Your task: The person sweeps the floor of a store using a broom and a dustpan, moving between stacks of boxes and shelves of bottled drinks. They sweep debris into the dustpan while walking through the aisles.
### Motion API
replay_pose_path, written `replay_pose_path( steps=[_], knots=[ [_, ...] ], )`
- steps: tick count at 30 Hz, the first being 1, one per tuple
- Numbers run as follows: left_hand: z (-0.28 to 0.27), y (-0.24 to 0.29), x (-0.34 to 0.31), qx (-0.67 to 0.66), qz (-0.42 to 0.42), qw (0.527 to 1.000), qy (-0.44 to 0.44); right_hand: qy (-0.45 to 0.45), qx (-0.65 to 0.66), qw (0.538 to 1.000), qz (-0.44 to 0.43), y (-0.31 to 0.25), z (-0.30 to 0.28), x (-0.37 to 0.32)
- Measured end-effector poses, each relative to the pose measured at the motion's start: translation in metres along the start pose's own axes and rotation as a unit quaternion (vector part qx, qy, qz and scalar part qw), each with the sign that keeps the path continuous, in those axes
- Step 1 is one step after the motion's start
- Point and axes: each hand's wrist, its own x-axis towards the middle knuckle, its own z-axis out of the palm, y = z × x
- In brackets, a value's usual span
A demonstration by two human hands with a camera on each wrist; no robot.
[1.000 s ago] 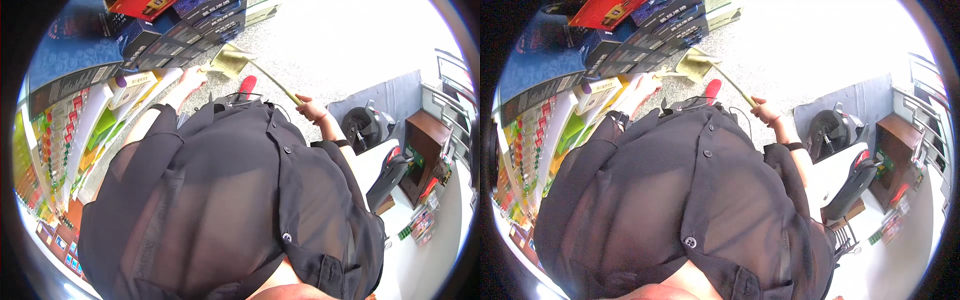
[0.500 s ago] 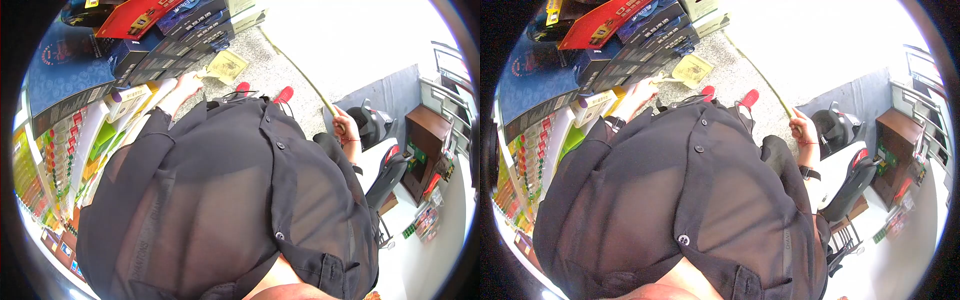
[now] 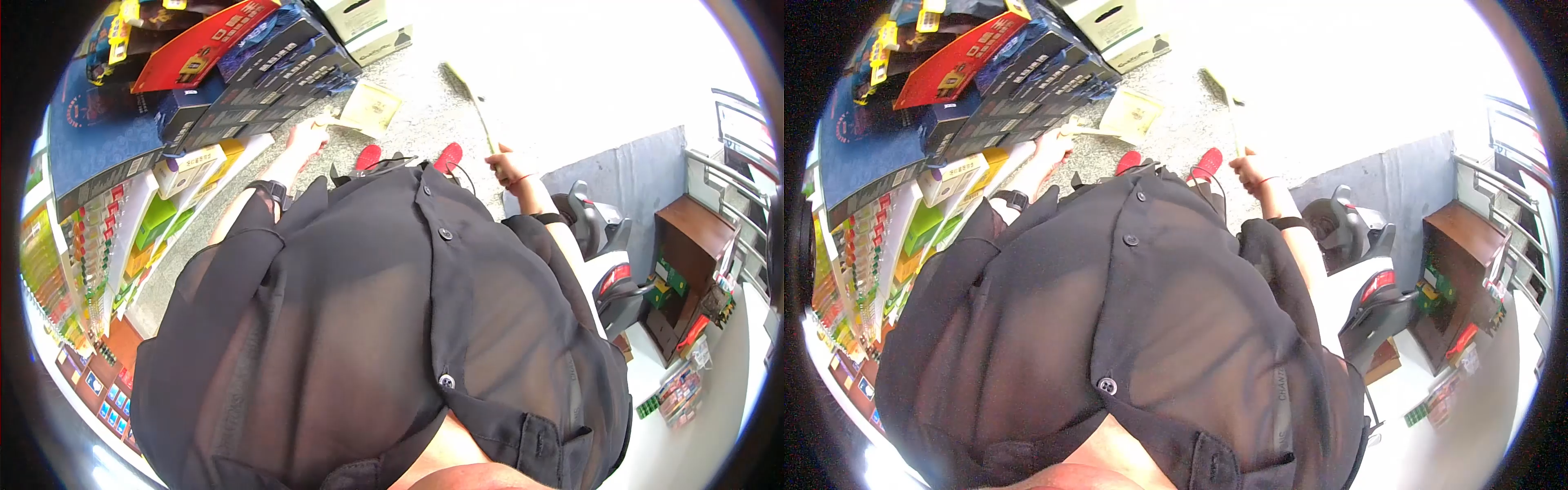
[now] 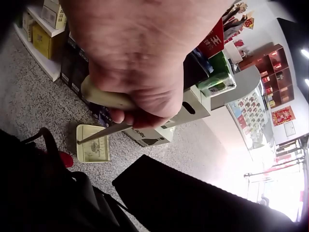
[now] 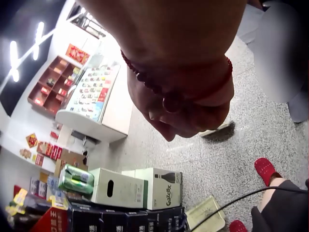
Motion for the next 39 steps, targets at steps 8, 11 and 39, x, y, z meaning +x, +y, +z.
replay_pose_path(
  steps=[8, 11, 39],
  knots=[
    [0.069, 0.025, 0.009, 0.002, 0.009, 1.0, 0.014, -0.119, -0.005, 0.993, -0.016, -0.02, -0.065, -0.022],
    [0.089, 0.049, -0.007, 0.01, 0.019, 0.999, 0.036, -0.139, -0.049, 0.988, -0.039, -0.029, -0.086, -0.046],
    [0.198, 0.148, 0.036, -0.06, 0.02, 0.998, 0.002, 0.026, 0.108, 0.993, -0.025, -0.097, -0.236, 0.032]
  ],
)
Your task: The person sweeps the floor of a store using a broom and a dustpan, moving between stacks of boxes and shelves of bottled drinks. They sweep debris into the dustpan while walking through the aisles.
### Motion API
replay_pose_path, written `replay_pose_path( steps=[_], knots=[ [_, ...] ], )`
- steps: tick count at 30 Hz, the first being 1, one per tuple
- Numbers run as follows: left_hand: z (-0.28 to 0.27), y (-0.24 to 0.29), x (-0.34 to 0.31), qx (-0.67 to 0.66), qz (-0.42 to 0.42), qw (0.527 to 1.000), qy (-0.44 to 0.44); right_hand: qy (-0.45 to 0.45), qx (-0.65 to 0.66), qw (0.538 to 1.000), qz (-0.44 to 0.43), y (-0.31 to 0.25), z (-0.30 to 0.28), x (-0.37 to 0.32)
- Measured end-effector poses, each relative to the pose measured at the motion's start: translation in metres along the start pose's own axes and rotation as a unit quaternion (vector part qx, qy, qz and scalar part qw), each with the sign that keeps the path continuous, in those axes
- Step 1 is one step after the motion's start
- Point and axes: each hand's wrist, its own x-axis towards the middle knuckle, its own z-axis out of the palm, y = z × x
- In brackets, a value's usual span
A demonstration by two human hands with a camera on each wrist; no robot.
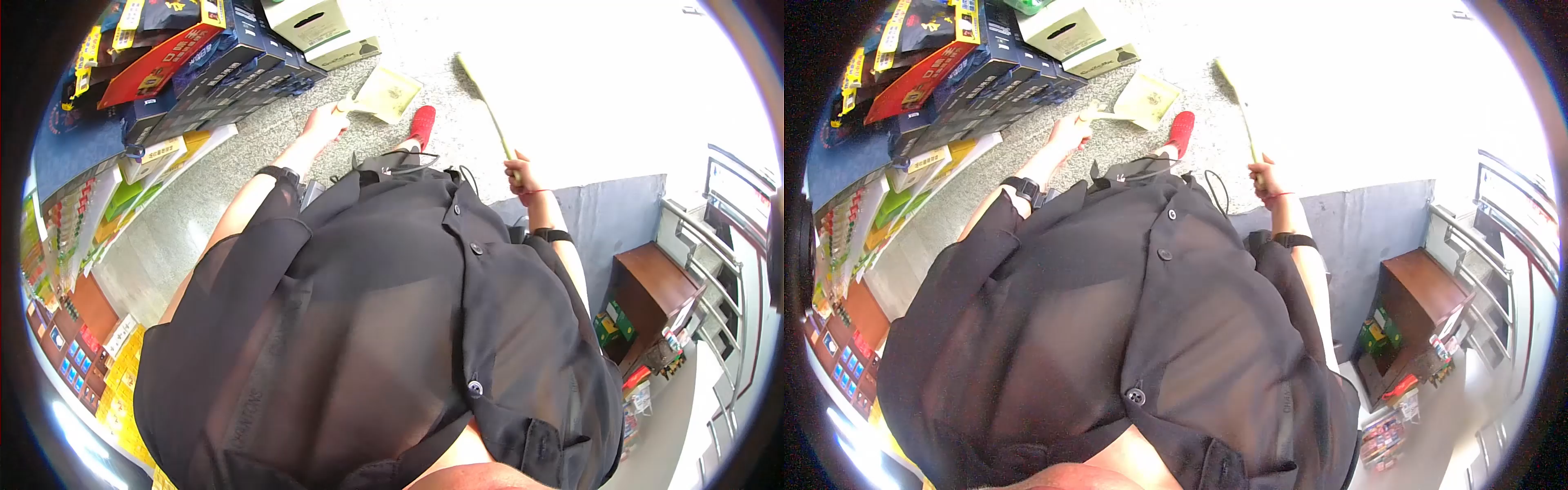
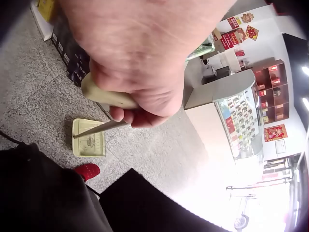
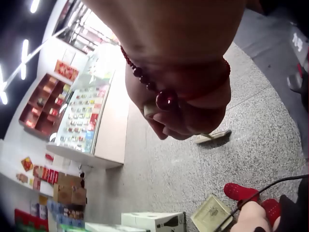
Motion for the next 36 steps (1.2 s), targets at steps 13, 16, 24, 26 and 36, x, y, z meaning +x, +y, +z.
replay_pose_path(
  steps=[13, 16, 24, 26, 36],
  knots=[
    [0.03, 0.062, 0.07, 0.123, -0.003, 0.992, -0.025, -0.133, -0.12, 0.984, 0.01, -0.112, -0.052, -0.01],
    [0.03, 0.075, 0.074, 0.122, -0.017, 0.992, -0.038, -0.092, -0.038, 0.995, 0.003, -0.12, -0.09, -0.015],
    [0.053, 0.09, 0.098, 0.056, -0.015, 0.998, 0.011, 0.001, 0.121, 0.991, -0.057, -0.179, -0.125, 0.067],
    [0.06, 0.097, 0.095, 0.019, -0.014, 1.0, 0.019, 0.0, 0.108, 0.993, -0.054, -0.204, -0.112, 0.096],
    [0.11, 0.125, 0.111, -0.154, -0.023, 0.983, 0.1, -0.112, -0.246, 0.963, -0.017, -0.281, -0.061, 0.139]
  ],
)
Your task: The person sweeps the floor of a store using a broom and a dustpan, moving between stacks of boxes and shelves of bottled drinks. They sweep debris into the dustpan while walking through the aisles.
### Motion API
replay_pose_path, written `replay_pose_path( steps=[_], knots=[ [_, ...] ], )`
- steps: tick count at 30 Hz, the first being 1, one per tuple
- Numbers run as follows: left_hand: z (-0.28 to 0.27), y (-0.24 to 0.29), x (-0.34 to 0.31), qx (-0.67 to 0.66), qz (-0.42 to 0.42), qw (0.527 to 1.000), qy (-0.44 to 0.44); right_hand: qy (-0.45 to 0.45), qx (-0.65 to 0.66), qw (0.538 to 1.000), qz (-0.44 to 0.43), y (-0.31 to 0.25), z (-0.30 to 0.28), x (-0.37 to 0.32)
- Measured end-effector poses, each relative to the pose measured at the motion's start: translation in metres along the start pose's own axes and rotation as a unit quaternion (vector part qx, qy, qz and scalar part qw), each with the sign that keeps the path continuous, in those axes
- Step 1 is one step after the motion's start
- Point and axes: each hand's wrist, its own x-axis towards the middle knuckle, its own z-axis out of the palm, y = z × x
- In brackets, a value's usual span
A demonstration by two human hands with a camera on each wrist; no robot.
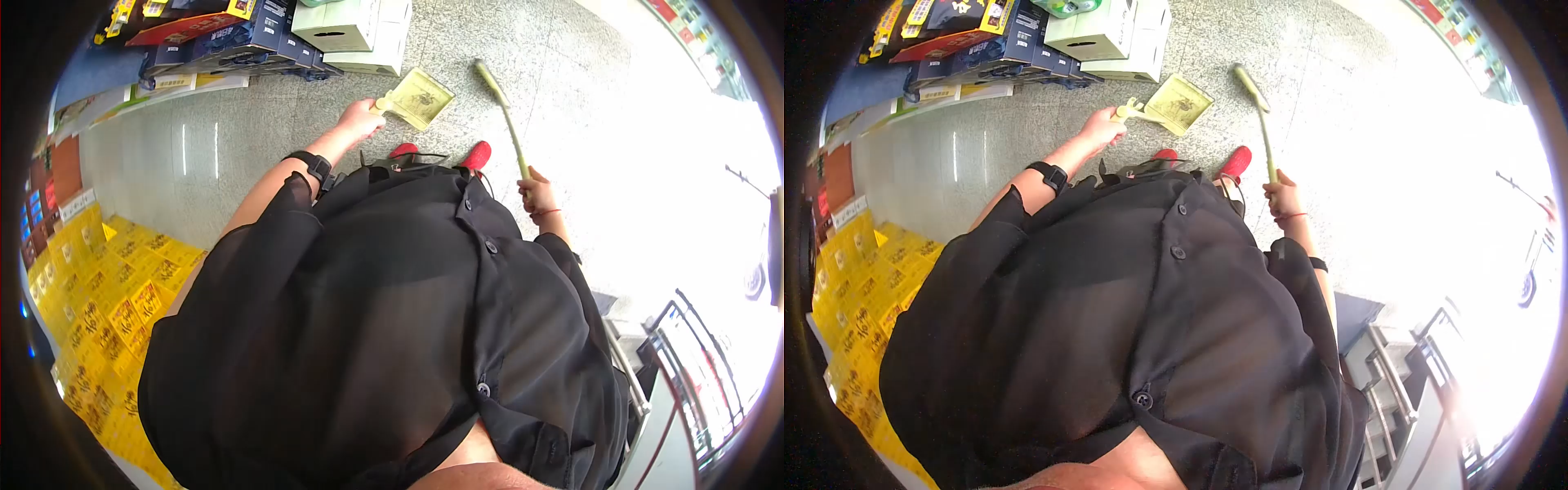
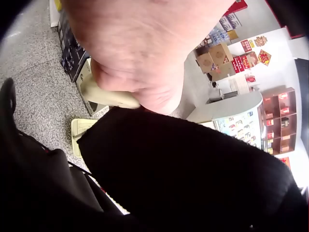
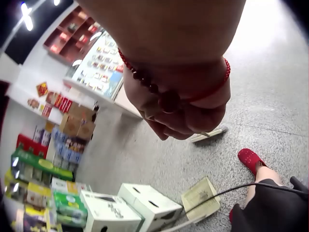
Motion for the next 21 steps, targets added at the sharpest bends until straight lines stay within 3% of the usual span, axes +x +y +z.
replay_pose_path(
  steps=[2, 9, 16, 21],
  knots=[
    [0.019, 0.004, 0.001, 0.03, -0.011, 0.999, 0.015, -0.033, -0.088, 0.996, -0.012, -0.022, -0.014, -0.006],
    [0.075, 0.035, 0.006, 0.037, -0.017, 0.995, 0.085, -0.158, -0.12, 0.98, -0.006, -0.088, -0.082, 0.004],
    [0.108, 0.052, 0.006, -0.052, -0.021, 0.99, 0.131, -0.147, 0.014, 0.989, -0.011, -0.117, -0.179, -0.007],
    [0.135, 0.066, 0.011, -0.074, -0.025, 0.984, 0.159, -0.101, 0.016, 0.993, -0.064, -0.142, -0.23, 0.013]
  ],
)
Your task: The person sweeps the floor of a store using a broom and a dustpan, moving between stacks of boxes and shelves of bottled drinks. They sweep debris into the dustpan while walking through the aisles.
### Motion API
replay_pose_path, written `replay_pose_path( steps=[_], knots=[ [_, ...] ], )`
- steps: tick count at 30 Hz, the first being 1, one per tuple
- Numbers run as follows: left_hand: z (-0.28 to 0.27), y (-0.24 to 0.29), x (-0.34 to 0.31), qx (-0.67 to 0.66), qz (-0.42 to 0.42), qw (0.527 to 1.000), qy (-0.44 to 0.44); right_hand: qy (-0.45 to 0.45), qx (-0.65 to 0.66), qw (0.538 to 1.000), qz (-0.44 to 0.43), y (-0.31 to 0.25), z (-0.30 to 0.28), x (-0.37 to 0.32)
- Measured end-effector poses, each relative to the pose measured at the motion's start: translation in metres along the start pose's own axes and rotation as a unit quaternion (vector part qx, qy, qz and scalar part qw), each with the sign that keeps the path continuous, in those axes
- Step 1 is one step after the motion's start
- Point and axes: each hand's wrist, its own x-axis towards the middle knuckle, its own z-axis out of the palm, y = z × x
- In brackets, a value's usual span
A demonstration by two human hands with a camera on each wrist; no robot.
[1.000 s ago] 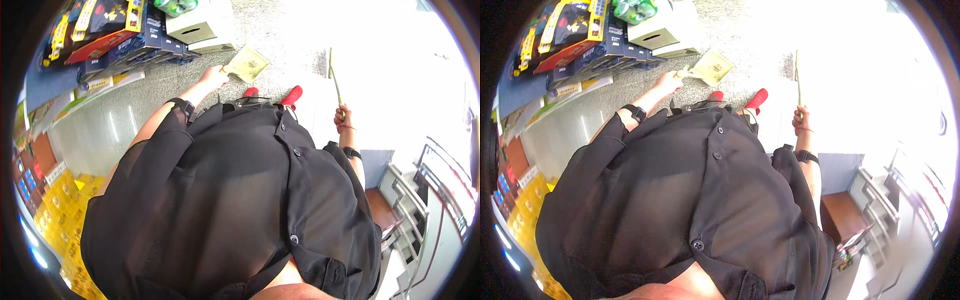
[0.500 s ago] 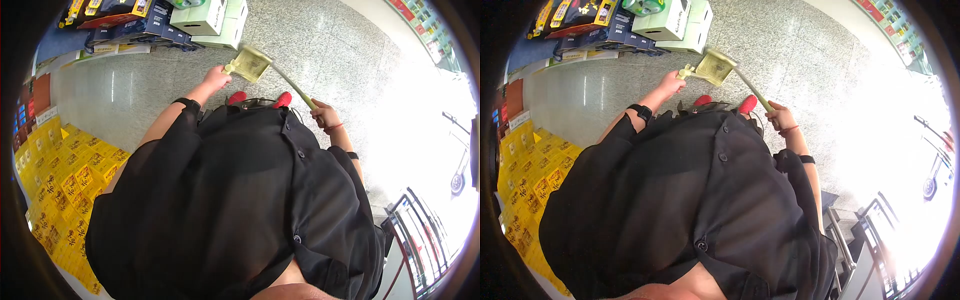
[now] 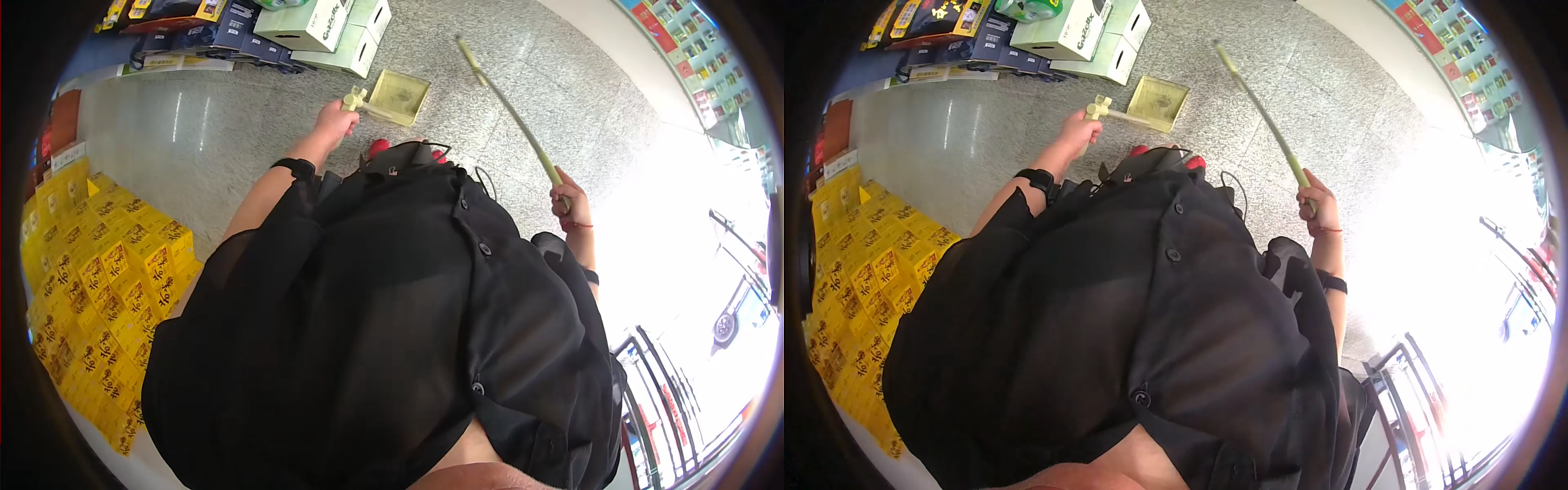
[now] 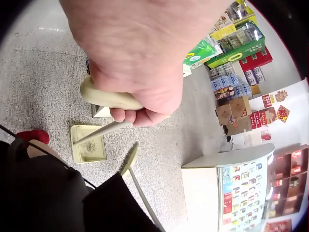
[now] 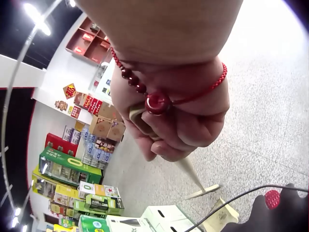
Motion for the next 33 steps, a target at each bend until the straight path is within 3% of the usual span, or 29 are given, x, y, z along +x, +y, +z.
replay_pose_path(
  steps=[3, 5, 13, 16, 18, 23, 25, 29, 32, 33],
  knots=[
    [0.012, 0.007, 0.002, 0.009, 0.004, 1.0, -0.002, 0.031, 0.012, 0.999, -0.012, -0.02, -0.014, 0.023],
    [0.019, 0.01, 0.005, -0.011, 0.003, 1.0, 0.011, 0.079, 0.094, 0.992, -0.009, -0.033, -0.013, 0.047],
    [0.028, 0.02, 0.033, -0.052, 0.008, 0.998, 0.046, 0.078, -0.021, 0.996, 0.038, -0.088, 0.016, 0.148],
    [0.032, 0.029, 0.04, -0.006, -0.013, 0.999, 0.036, -0.013, -0.137, 0.989, 0.054, -0.103, 0.038, 0.172],
    [0.035, 0.036, 0.044, -0.072, -0.038, 0.997, 0.017, -0.029, -0.206, 0.977, 0.04, -0.116, 0.064, 0.18],
    [0.04, 0.064, 0.054, -0.068, -0.058, 0.996, 0.017, -0.082, -0.342, 0.935, 0.04, -0.158, 0.099, 0.206],
    [0.043, 0.078, 0.058, -0.073, -0.061, 0.995, 0.005, -0.134, -0.437, 0.889, 0.029, -0.171, 0.101, 0.218],
    [0.043, 0.093, 0.068, -0.091, -0.067, 0.994, 0.006, -0.156, -0.477, 0.865, 0.021, -0.187, 0.105, 0.232],
    [0.042, 0.091, 0.081, -0.086, -0.062, 0.994, 0.009, -0.235, -0.515, 0.824, -0.01, -0.208, 0.106, 0.238],
    [0.042, 0.092, 0.085, -0.073, -0.064, 0.995, 0.011, -0.227, -0.488, 0.843, 0.008, -0.221, 0.105, 0.231]
  ],
)
